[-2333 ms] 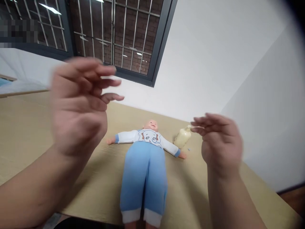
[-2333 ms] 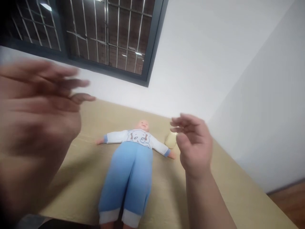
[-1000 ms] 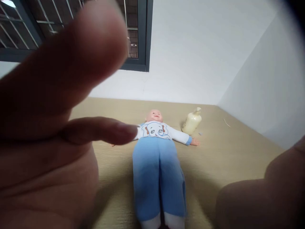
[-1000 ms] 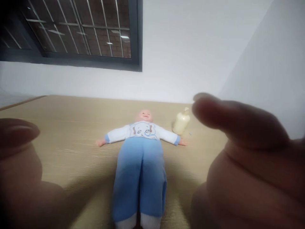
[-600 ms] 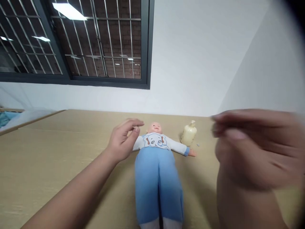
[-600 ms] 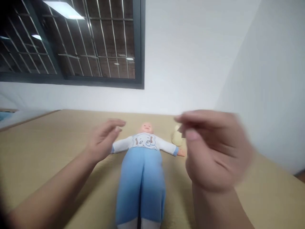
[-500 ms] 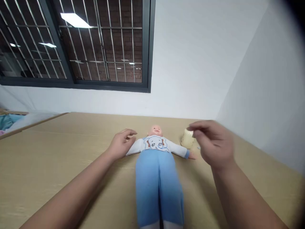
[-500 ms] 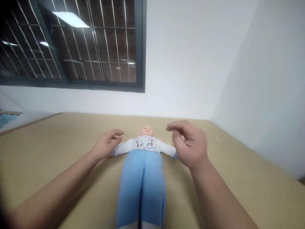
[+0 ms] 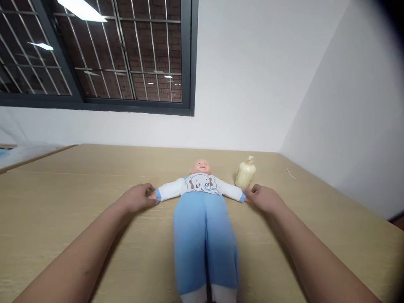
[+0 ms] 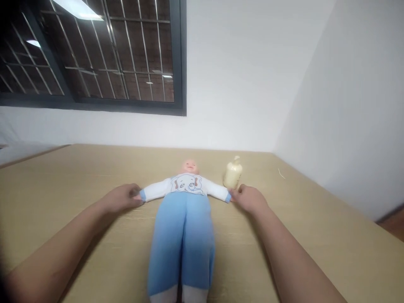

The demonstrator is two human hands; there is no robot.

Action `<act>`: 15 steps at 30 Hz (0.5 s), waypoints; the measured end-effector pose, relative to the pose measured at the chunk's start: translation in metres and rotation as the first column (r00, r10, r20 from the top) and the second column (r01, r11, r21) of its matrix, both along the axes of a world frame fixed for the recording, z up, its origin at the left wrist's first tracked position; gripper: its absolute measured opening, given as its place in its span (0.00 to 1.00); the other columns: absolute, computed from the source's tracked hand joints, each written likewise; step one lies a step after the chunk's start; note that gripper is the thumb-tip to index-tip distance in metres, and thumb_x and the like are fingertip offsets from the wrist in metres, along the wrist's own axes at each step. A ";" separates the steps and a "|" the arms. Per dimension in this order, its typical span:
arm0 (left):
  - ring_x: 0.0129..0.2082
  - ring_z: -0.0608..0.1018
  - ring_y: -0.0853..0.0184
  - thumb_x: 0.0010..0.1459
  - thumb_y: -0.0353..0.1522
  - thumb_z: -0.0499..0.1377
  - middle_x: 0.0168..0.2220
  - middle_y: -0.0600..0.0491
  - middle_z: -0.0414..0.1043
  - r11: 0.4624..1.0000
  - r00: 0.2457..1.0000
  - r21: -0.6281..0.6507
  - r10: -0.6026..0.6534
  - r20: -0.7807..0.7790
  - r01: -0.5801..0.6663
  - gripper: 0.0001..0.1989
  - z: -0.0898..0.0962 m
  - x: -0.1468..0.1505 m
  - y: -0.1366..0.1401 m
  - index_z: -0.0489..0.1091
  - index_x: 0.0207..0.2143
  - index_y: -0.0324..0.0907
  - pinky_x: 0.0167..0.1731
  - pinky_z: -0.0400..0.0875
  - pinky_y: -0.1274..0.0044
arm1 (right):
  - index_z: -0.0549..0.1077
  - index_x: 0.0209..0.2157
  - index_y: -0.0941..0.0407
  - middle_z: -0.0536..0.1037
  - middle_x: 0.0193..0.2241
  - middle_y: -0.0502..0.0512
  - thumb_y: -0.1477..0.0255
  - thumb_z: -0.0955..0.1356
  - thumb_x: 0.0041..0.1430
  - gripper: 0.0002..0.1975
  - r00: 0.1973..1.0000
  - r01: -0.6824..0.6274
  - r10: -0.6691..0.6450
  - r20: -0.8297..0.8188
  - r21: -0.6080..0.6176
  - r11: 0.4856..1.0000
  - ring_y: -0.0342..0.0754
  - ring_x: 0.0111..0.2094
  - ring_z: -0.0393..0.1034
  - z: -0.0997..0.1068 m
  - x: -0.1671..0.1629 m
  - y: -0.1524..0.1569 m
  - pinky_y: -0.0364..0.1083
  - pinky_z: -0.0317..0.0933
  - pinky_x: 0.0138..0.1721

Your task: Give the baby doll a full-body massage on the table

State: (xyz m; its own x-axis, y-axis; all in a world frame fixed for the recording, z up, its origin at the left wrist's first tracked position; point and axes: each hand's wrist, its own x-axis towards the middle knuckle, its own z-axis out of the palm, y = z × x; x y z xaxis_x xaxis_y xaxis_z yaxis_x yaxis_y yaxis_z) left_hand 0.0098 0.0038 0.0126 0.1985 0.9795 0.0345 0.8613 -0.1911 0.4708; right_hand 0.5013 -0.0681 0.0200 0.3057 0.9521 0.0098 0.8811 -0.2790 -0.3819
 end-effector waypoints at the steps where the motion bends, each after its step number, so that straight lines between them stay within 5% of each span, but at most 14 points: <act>1: 0.34 0.79 0.54 0.45 0.46 0.64 0.34 0.48 0.79 0.999 0.999 -0.035 -0.020 0.028 0.021 0.19 0.001 0.001 -0.002 0.77 0.35 0.45 0.29 0.65 0.73 | 0.74 0.30 0.55 0.80 0.32 0.62 0.42 0.62 0.57 0.29 0.998 -0.025 0.025 -0.057 -0.013 1.000 0.58 0.34 0.74 -0.003 0.001 0.001 0.48 0.59 0.29; 6: 0.23 0.74 0.61 0.45 0.45 0.65 0.23 0.52 0.73 0.991 0.960 -0.123 0.085 0.268 -0.053 0.15 0.010 0.010 -0.017 0.74 0.28 0.43 0.20 0.59 0.76 | 0.69 0.24 0.56 0.72 0.20 0.52 0.45 0.71 0.51 0.26 0.850 -0.189 0.161 -0.502 -0.004 0.982 0.44 0.21 0.62 -0.012 0.005 0.000 0.44 0.53 0.24; 8: 0.20 0.71 0.64 0.47 0.43 0.65 0.21 0.53 0.70 0.989 0.901 -0.116 0.136 0.412 -0.097 0.14 0.015 0.018 -0.022 0.74 0.29 0.42 0.19 0.59 0.76 | 0.66 0.23 0.55 0.67 0.18 0.48 0.49 0.73 0.49 0.25 0.724 -0.190 0.218 -0.655 0.114 0.975 0.41 0.20 0.57 -0.010 0.004 0.000 0.43 0.51 0.22; 11: 0.26 0.75 0.62 0.50 0.44 0.65 0.26 0.51 0.74 0.990 0.815 -0.004 0.116 0.568 -0.138 0.16 0.022 0.034 -0.028 0.75 0.34 0.41 0.25 0.67 0.74 | 0.72 0.31 0.57 0.72 0.25 0.51 0.51 0.74 0.50 0.23 0.590 -0.095 0.342 -0.731 0.358 0.929 0.43 0.25 0.64 -0.006 -0.008 0.001 0.44 0.60 0.27; 13: 0.37 0.78 0.57 0.53 0.45 0.64 0.37 0.47 0.78 0.983 0.784 0.131 0.020 0.620 -0.129 0.19 0.024 0.048 -0.033 0.76 0.41 0.40 0.36 0.72 0.71 | 0.74 0.41 0.57 0.76 0.33 0.55 0.51 0.72 0.53 0.25 0.597 -0.053 0.414 -0.688 0.481 0.875 0.48 0.31 0.69 -0.006 -0.026 -0.001 0.47 0.67 0.33; 15: 0.46 0.78 0.55 0.57 0.44 0.61 0.47 0.45 0.77 0.961 0.805 0.270 -0.119 0.581 -0.053 0.22 0.021 0.063 -0.040 0.74 0.49 0.41 0.46 0.72 0.67 | 0.73 0.51 0.55 0.77 0.40 0.59 0.53 0.72 0.55 0.27 0.705 -0.065 0.440 -0.556 0.568 0.821 0.52 0.38 0.72 -0.007 -0.048 -0.006 0.52 0.70 0.40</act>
